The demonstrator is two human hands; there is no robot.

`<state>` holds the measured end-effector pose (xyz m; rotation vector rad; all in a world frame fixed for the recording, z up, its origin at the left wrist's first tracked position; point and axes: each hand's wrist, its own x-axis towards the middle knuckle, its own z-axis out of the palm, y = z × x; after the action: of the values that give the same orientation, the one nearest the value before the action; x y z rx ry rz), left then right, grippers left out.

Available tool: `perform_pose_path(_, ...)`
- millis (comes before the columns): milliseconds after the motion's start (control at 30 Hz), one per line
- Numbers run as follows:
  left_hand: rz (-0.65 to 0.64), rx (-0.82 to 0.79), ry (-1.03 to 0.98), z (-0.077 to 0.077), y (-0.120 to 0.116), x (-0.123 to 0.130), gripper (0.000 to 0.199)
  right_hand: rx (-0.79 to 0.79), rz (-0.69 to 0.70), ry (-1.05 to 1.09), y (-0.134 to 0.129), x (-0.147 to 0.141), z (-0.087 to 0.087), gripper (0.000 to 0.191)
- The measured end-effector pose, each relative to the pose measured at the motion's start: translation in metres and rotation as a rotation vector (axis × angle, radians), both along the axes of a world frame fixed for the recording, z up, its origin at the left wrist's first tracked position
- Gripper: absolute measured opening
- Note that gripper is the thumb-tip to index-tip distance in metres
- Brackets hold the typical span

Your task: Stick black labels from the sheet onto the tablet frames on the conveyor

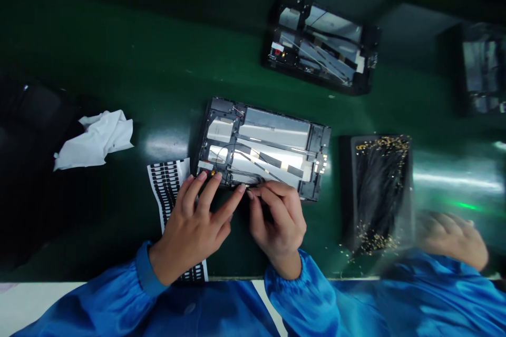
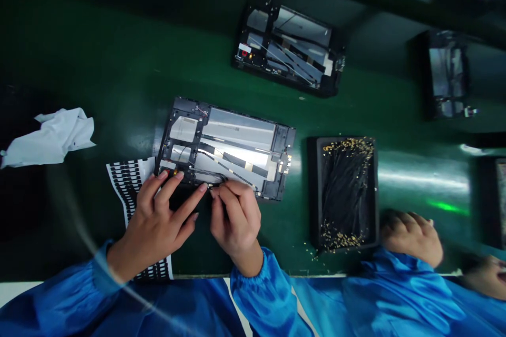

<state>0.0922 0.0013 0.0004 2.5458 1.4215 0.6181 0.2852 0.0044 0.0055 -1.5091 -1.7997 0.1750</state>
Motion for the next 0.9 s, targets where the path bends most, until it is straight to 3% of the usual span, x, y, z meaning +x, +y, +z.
perform_pose_path(900,0.0,-0.024,0.038,0.002,0.002,-0.001,0.055,0.037,0.052,-0.079,-0.011,0.003,-0.006,0.041)
